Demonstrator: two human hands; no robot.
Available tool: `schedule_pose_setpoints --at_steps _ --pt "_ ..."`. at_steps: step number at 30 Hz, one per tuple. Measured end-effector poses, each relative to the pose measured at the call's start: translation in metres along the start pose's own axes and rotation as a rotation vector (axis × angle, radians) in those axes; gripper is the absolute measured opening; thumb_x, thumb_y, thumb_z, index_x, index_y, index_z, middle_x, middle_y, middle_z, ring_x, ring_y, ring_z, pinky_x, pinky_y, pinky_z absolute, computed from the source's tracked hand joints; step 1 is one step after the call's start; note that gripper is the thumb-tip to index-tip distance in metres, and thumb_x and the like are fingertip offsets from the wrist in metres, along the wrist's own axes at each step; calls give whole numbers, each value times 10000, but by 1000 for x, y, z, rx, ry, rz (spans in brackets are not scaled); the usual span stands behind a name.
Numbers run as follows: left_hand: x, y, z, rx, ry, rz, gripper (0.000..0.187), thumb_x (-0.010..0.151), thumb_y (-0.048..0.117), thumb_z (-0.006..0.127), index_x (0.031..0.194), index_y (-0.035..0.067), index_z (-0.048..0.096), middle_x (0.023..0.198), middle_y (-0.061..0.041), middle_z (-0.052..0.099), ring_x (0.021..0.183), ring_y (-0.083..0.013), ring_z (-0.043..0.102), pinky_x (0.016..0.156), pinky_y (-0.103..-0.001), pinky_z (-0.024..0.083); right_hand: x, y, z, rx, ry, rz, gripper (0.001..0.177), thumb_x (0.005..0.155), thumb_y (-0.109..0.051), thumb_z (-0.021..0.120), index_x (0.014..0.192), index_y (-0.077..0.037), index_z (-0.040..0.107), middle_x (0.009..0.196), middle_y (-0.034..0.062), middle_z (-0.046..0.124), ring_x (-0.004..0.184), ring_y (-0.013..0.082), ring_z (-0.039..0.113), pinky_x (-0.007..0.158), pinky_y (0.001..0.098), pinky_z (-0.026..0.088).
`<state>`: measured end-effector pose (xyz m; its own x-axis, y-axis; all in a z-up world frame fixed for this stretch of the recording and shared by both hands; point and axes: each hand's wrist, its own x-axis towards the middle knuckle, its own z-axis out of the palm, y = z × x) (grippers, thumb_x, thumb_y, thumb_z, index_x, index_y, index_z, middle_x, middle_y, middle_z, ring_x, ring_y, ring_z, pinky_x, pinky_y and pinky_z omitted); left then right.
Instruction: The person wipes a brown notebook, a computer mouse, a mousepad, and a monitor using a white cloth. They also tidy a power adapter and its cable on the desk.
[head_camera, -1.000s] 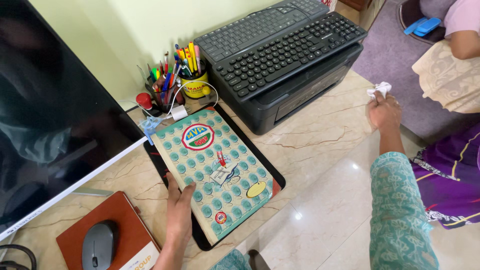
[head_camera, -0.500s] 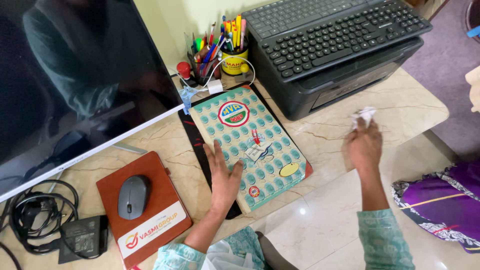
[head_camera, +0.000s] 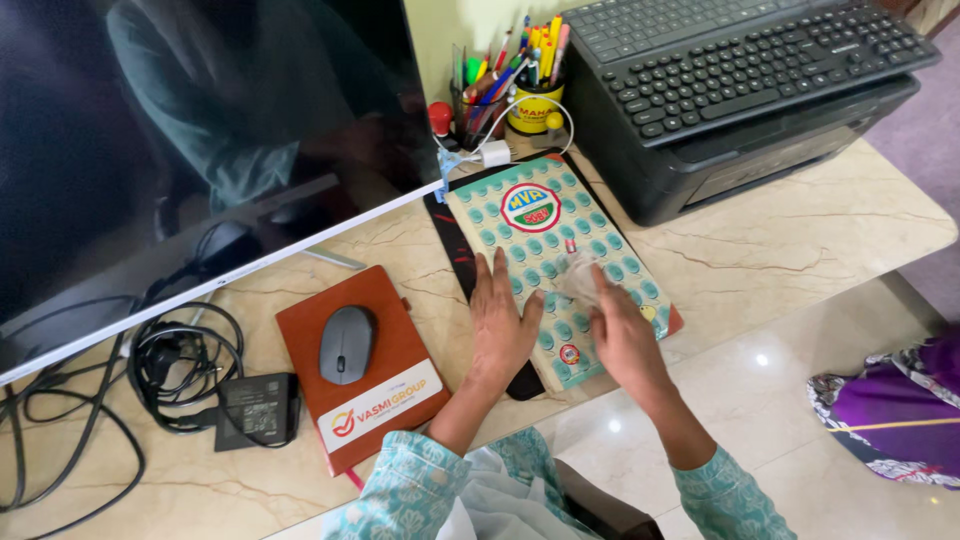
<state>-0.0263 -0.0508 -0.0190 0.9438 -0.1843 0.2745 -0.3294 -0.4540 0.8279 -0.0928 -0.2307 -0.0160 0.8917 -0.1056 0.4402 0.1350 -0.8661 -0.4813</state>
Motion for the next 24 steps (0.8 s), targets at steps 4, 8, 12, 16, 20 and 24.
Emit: schedule_pose_setpoints --at_steps 4,8,12,16,20,24 --pt "0 10 -14 -55 52 7 779 979 322 629 1586 -8 270 1620 -354 255 1510 -474 270 1209 -570 261 -4 -43 41 88 -108 -285 524 943 -99 628 1444 -31 492 1333 227 615 1246 404 595 1044 442 498" --pt "-5 17 -25 64 124 56 756 967 358 628 1571 17 326 1624 -304 289 1535 -445 240 1199 -652 192 20 -65 83 276 -457 -118 593 951 -208 644 1467 -45 400 1519 219 445 1391 369 439 1125 434 382" --pt "-11 5 -40 87 139 54 693 1004 429 591 1540 46 374 1631 -270 307 1566 -437 198 1187 -677 190 68 -83 116 576 -494 -333 609 1094 -205 421 1646 -88 193 1728 182 279 1587 325 276 1251 411 285" --pt "-18 -9 -45 71 131 39 716 998 439 592 1543 26 379 1628 -298 279 1544 -458 188 1168 -675 195 140 -106 158 -291 -294 -377 599 966 -151 519 1548 -84 395 1567 194 429 1452 371 414 1223 453 301" --pt "-24 -18 -52 44 202 86 712 989 437 594 1534 16 414 1631 -295 295 1541 -457 219 1198 -642 212 143 -110 204 -361 -159 -274 450 1016 -129 500 1464 -86 524 1508 180 518 1430 365 490 1243 496 302" --pt "-34 -22 -60 107 240 118 676 977 419 621 1490 6 468 1600 -288 347 1542 -472 224 1230 -625 174 112 -102 211 8 -266 -280 520 1040 -198 491 1546 -102 422 1599 207 393 1510 362 366 1240 456 280"
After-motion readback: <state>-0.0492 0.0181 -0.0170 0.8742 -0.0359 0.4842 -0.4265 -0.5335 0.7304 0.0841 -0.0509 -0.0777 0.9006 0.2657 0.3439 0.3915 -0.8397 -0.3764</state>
